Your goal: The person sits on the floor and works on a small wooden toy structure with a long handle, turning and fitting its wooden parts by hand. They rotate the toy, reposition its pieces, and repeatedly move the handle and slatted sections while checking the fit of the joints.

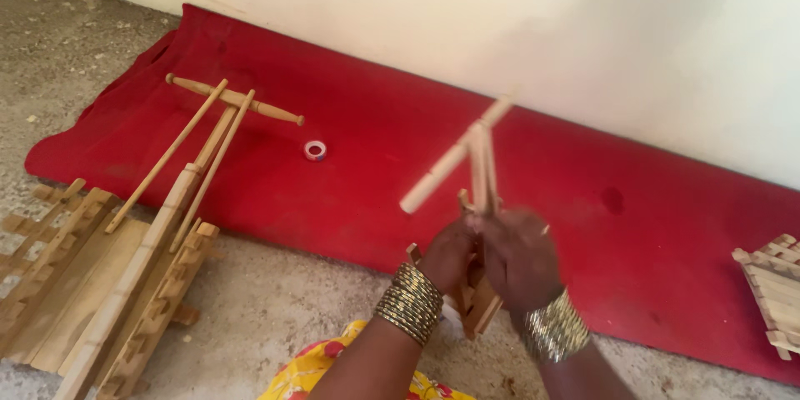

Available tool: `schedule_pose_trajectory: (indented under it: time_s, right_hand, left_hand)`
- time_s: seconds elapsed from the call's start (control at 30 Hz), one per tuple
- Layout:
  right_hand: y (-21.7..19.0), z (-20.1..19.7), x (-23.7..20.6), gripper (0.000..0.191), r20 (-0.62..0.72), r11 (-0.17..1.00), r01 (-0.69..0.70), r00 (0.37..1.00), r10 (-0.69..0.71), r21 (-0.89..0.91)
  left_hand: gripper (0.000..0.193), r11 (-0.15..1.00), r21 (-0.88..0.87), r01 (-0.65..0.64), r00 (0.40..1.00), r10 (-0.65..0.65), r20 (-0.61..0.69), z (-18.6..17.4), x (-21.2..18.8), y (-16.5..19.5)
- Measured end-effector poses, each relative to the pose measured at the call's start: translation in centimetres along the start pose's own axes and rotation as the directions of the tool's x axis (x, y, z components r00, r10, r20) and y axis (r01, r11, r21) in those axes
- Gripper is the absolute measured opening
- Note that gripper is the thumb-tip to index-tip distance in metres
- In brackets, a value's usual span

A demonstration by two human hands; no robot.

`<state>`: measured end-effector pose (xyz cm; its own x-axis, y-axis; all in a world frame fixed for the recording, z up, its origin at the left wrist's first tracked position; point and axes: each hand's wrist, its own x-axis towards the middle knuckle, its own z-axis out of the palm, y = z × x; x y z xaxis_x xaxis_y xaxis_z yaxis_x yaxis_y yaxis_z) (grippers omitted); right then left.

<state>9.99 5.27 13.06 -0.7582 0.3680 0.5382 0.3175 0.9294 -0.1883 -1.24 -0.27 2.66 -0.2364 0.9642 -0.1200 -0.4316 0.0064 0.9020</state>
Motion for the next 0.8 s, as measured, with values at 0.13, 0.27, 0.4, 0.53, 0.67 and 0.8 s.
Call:
schedule_pose_trajectory:
  time_s: [0.13,0.27,0.4,0.53,0.67,0.8]
  right_hand:
    - [1.3,2.2,-3.7,0.027,-0.098,0.968,0.205,0.976,-0.192,0.142]
    - [2.7,2.9,-4.7,0.022,-0.129,0.963,0.167,0.981,-0.142,0.211]
    - [3.9,2.9,-4.2,0.017,-0.165,0.982,-0.047,0.983,0.078,0.185]
    - [3.2,3.7,-5.4,0.021,-0.039,0.992,0.074,0.997,-0.07,0.102]
    - [2.9,4.3,-6.7,0.03,-0.068,0.987,0.111,0.992,-0.103,0.114]
    - [4.2,5.0,-4.6,0.031,-0.045,0.996,-0.086,0.995,0.087,0.021]
  left_hand:
    - [0.062,0.905,-0.273,-0.325,0.94,0.34,0.01,0.0,-0.2,0.5]
    - [0.06,0.981,-0.039,-0.192,0.98,0.19,-0.056,0.9,-0.4,1.0]
    - [0.064,0.981,0.138,-0.135,0.98,0.153,-0.128,0.8,-0.7,1.1]
    - [0.067,0.984,0.054,-0.171,0.976,0.176,-0.131,0.4,-0.3,0.6]
    - [0.07,0.978,0.052,-0.203,0.957,0.209,-0.201,0.2,-0.4,-0.1]
    - [0.071,0.969,0.097,-0.228,0.952,0.243,-0.187,0.3,-0.6,-0.2]
